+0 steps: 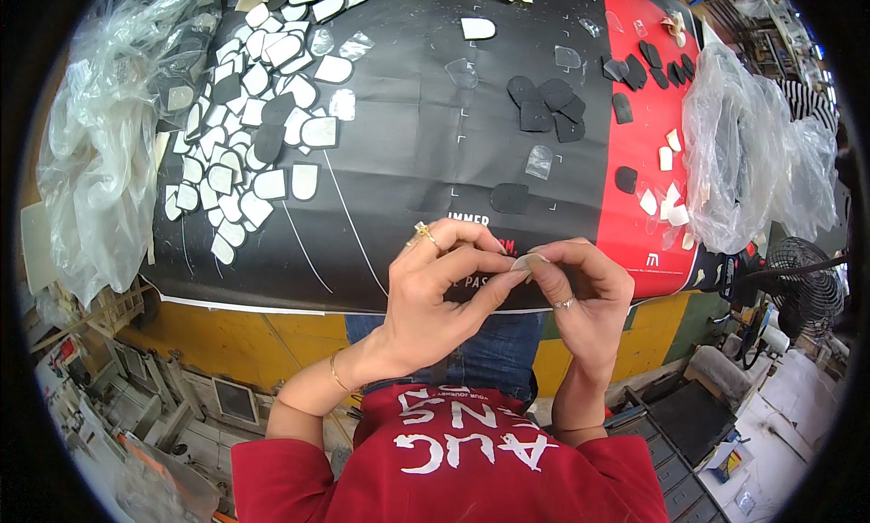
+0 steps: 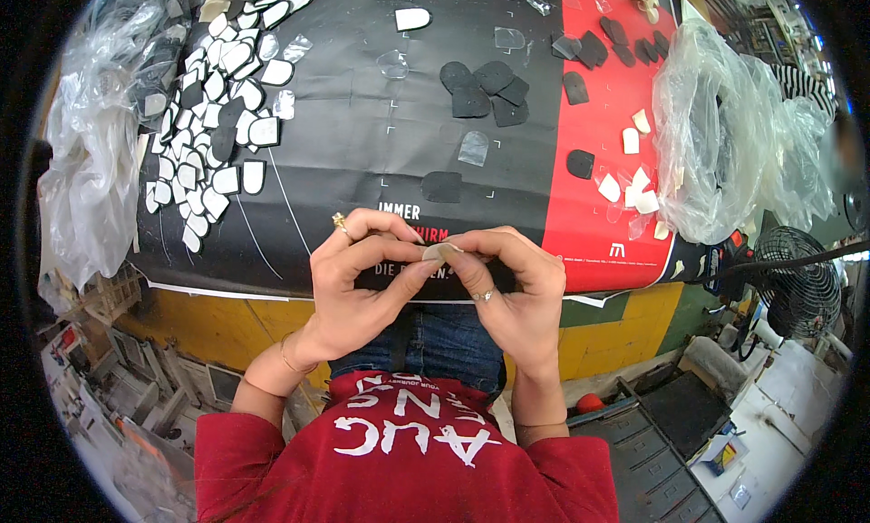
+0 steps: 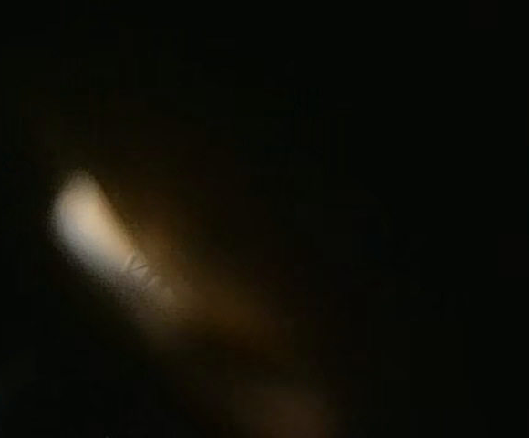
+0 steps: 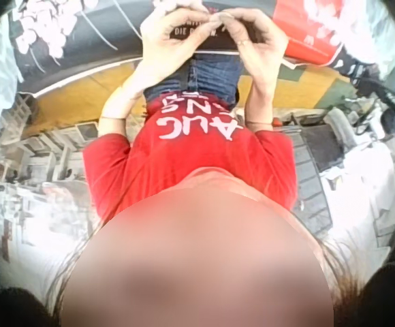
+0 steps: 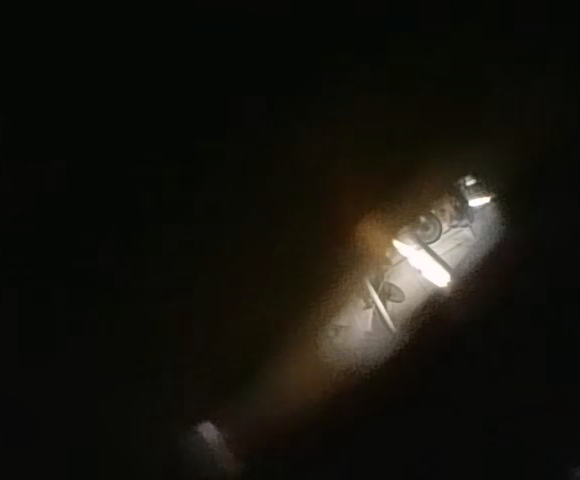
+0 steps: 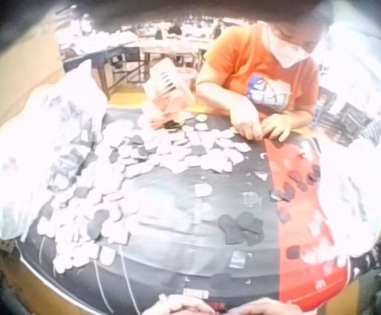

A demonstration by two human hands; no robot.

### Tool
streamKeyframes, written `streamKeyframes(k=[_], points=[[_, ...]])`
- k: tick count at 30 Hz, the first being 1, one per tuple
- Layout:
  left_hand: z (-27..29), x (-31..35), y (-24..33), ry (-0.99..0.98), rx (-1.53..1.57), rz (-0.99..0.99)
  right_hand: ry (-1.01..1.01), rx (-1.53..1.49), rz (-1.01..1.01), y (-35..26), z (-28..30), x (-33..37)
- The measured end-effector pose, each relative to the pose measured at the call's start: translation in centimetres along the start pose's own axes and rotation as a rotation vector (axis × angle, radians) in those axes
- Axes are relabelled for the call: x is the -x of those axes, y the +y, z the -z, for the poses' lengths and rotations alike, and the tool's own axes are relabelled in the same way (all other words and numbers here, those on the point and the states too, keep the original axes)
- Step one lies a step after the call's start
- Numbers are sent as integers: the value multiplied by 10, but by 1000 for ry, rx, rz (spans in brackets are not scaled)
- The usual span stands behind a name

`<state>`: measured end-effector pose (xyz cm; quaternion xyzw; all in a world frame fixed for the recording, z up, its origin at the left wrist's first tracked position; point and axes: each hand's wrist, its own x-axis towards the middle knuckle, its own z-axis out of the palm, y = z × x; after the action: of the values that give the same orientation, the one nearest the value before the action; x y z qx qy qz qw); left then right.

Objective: The person repeatedly picks up small white and black sticker-like pieces from a table and peels off their backing paper by hand. They place the peeled pieces back on the table surface. A coworker performs the same task across the table.

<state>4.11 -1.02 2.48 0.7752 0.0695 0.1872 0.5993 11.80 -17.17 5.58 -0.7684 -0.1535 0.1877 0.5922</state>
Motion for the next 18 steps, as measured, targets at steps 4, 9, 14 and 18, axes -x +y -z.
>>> streamKeyframes(k=[4, 9, 14, 18], points=[[6, -6, -15, 66, -498, -193, 136, 135, -25, 7, -3, -14], [0, -7, -29, -5, -755, -284, 136, 188, -89, 10, -15, -28], [-1, -3, -33, -26, -758, -273, 62, 246, -133, 11, -23, -38], [-1, -4, -33, -19, -752, -276, 52, 266, -167, 10, -23, -41]])
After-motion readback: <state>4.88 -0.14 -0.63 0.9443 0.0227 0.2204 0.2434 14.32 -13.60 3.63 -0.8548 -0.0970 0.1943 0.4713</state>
